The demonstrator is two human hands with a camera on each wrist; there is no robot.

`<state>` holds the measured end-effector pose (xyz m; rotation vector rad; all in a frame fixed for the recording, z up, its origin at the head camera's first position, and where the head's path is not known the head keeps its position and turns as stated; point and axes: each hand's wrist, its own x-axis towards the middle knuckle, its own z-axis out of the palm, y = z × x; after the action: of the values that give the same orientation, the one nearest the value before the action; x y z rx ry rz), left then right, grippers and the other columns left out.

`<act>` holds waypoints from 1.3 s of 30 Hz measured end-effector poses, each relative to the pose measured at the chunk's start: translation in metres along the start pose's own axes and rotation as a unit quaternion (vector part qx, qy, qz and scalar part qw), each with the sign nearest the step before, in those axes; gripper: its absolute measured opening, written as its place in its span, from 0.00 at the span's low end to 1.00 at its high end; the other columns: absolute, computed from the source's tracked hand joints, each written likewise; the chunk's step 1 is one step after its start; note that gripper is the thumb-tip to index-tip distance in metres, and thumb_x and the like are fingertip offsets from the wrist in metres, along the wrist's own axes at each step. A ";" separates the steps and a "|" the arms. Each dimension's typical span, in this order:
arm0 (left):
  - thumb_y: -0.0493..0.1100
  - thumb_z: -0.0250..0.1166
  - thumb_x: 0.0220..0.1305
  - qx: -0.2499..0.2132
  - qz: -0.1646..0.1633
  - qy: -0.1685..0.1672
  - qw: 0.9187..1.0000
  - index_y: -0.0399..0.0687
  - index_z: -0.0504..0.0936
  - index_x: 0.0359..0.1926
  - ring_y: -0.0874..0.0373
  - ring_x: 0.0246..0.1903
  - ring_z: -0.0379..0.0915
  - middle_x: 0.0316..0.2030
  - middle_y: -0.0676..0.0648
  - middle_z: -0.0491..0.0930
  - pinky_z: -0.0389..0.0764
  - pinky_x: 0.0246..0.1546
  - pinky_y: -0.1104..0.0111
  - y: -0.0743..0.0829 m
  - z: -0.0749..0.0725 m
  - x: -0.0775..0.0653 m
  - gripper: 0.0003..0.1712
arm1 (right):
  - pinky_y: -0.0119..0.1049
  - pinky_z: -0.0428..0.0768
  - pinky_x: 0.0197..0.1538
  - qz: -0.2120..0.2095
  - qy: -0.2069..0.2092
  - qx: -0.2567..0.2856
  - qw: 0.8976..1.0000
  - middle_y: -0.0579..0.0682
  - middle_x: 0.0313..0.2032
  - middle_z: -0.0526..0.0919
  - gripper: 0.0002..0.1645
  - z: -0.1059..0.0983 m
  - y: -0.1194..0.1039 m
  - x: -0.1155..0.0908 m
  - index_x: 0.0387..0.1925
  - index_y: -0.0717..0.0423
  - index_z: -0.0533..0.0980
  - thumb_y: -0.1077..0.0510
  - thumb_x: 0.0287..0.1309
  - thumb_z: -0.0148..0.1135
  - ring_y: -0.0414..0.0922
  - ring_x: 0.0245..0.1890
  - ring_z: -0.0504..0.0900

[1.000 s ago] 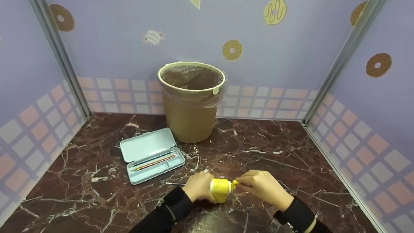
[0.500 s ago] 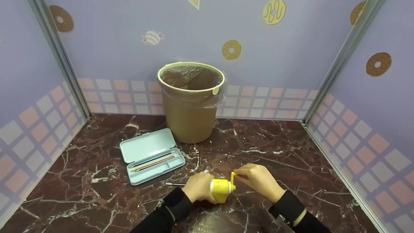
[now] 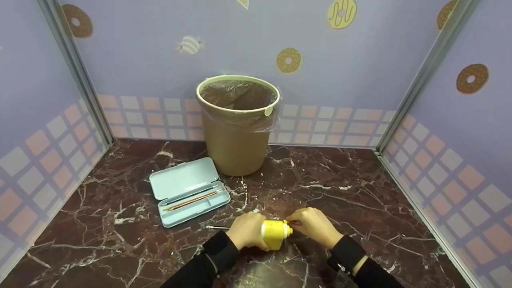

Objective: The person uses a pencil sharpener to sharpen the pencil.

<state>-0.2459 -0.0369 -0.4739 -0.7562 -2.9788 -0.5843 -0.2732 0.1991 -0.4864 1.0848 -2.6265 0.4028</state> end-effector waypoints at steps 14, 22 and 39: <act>0.50 0.88 0.25 0.006 -0.004 -0.002 1.000 0.47 0.81 0.28 0.58 0.25 0.75 0.25 0.50 0.82 0.80 0.27 0.64 -0.001 0.000 0.002 0.28 | 0.24 0.70 0.27 -0.009 -0.013 0.019 1.000 0.42 0.19 0.81 0.18 0.014 -0.004 -0.019 0.16 0.52 0.75 0.60 0.50 0.78 0.28 0.21 0.65; 0.51 0.88 0.25 0.012 -0.005 -0.004 1.000 0.47 0.82 0.29 0.57 0.26 0.76 0.26 0.50 0.83 0.81 0.28 0.64 0.001 0.000 0.002 0.29 | 0.27 0.82 0.33 -0.027 -0.017 0.027 0.999 0.42 0.26 0.88 0.02 0.014 -0.011 -0.028 0.29 0.50 0.89 0.57 0.53 0.77 0.33 0.26 0.83; 0.51 0.88 0.25 0.007 -0.003 -0.001 1.000 0.47 0.82 0.29 0.58 0.25 0.74 0.26 0.50 0.83 0.79 0.27 0.65 0.000 0.000 0.001 0.29 | 0.26 0.83 0.35 -0.021 -0.026 0.062 0.998 0.45 0.31 0.91 0.05 0.010 -0.015 -0.032 0.35 0.52 0.89 0.59 0.54 0.76 0.36 0.30 0.87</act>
<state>-0.2463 -0.0365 -0.4741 -0.7489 -2.9846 -0.5622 -0.2419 0.2060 -0.5051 1.2023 -2.6488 0.5424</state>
